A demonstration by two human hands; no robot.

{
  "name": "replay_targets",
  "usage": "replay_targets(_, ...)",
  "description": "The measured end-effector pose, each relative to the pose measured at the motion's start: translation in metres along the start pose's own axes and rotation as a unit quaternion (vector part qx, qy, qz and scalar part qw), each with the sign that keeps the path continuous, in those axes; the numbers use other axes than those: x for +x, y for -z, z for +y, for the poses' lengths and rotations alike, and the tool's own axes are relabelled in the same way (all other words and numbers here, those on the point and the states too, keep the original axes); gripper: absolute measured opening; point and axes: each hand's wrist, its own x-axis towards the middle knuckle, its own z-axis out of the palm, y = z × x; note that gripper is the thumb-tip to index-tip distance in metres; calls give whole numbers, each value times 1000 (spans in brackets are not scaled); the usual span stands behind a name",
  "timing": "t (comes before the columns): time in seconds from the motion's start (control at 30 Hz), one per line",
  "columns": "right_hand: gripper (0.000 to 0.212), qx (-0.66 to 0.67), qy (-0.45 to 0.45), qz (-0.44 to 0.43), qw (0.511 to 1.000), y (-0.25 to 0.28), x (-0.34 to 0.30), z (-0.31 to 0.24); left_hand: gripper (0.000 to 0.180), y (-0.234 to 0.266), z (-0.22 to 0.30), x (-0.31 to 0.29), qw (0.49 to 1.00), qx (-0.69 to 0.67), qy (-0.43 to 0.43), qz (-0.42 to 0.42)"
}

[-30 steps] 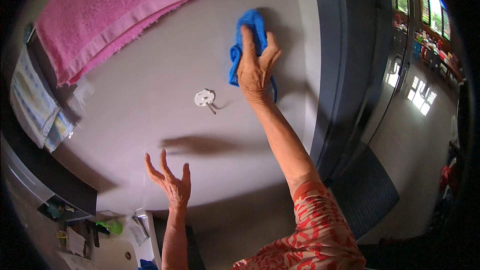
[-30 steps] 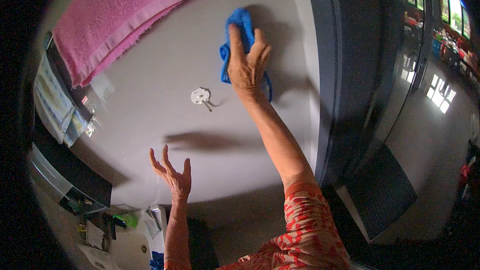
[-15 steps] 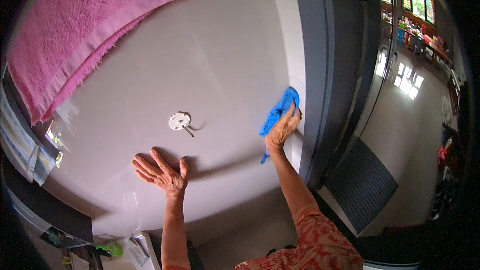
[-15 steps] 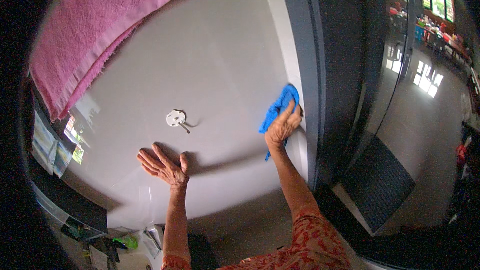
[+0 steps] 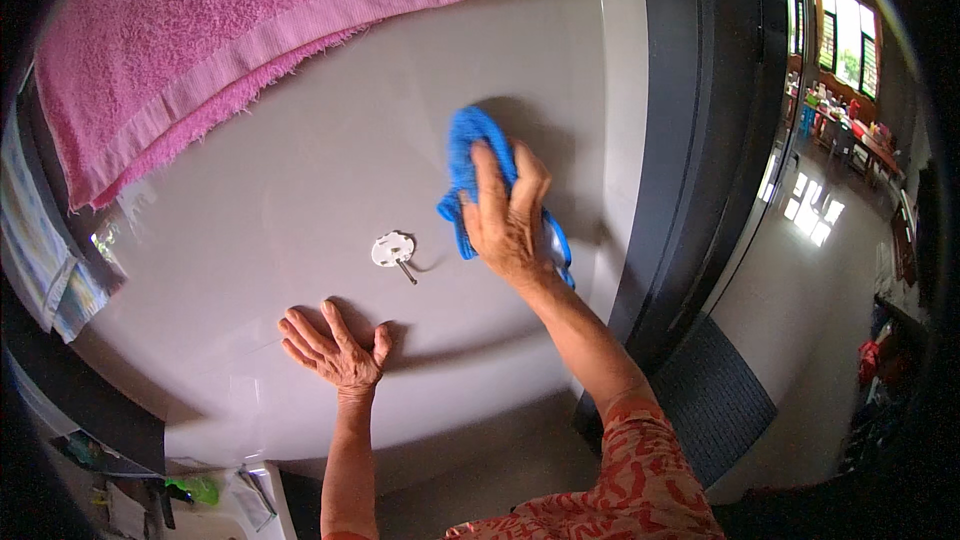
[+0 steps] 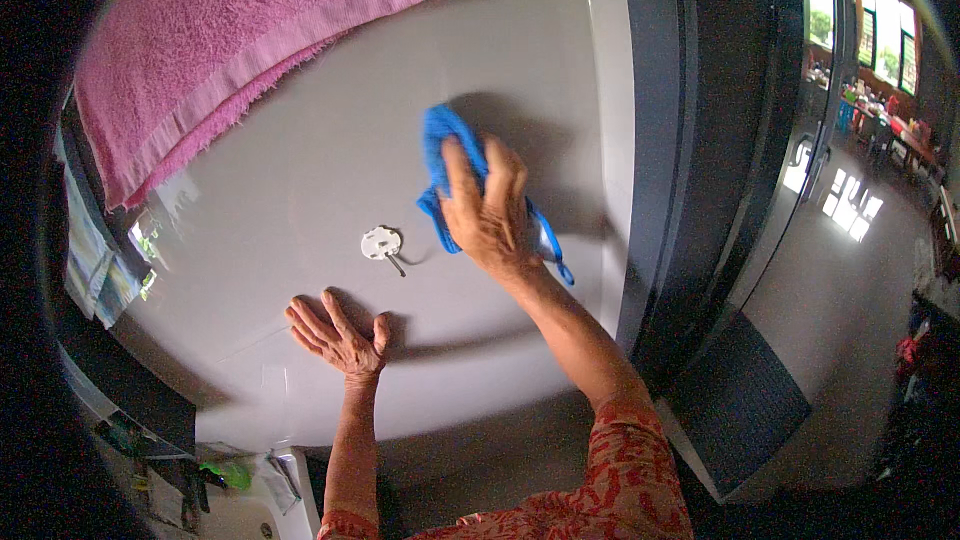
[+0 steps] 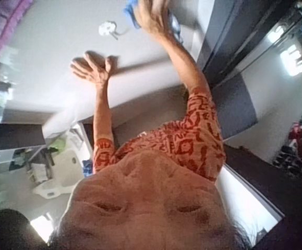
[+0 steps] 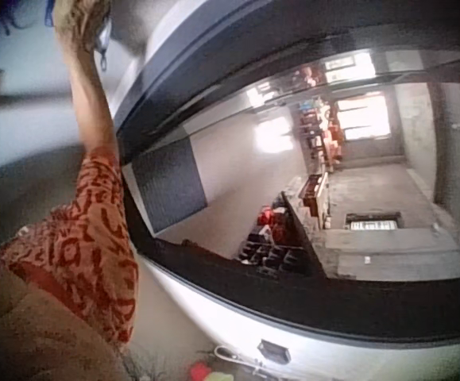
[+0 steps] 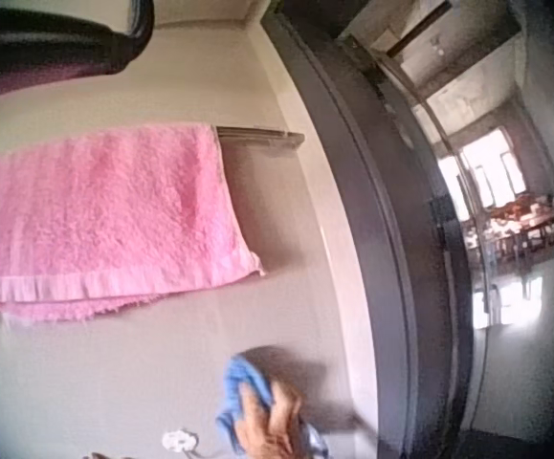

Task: The person wipes the tiled walls of a bathroom using a blue cloth. They clean the wall above the sink, the wall near the door frame, and the wall around a wall-mounted dispenser and shower fixtures.

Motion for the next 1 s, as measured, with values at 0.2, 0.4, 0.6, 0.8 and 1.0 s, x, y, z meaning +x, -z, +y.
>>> replay_targets(0.2, 55, -17, 36, 75, 996, 3, 81, 36, 75, 0, -1, 0, 1000, -12, -1, 11)
replay_targets(0.4, 42, -106, 25, 163, 981, -1, 134, 74, 77, 4, 3, 2, 1000, 3, 1, -5)
replay_targets(0.6, 49, -77, 56, 94, 991, -8, 102, 20, 76, 1, 0, -1, 1000, 4, 5, 7)
replay_targets(0.8, 55, -47, 76, -44, 995, 8, 32, -8, 76, -3, 2, -3, 1000, -5, 17, 1)
replay_targets(1.0, 56, -44, 107, -131, 985, 8, -79, -10, 74, 0, -1, 0, 1000, 1, 10, 14)
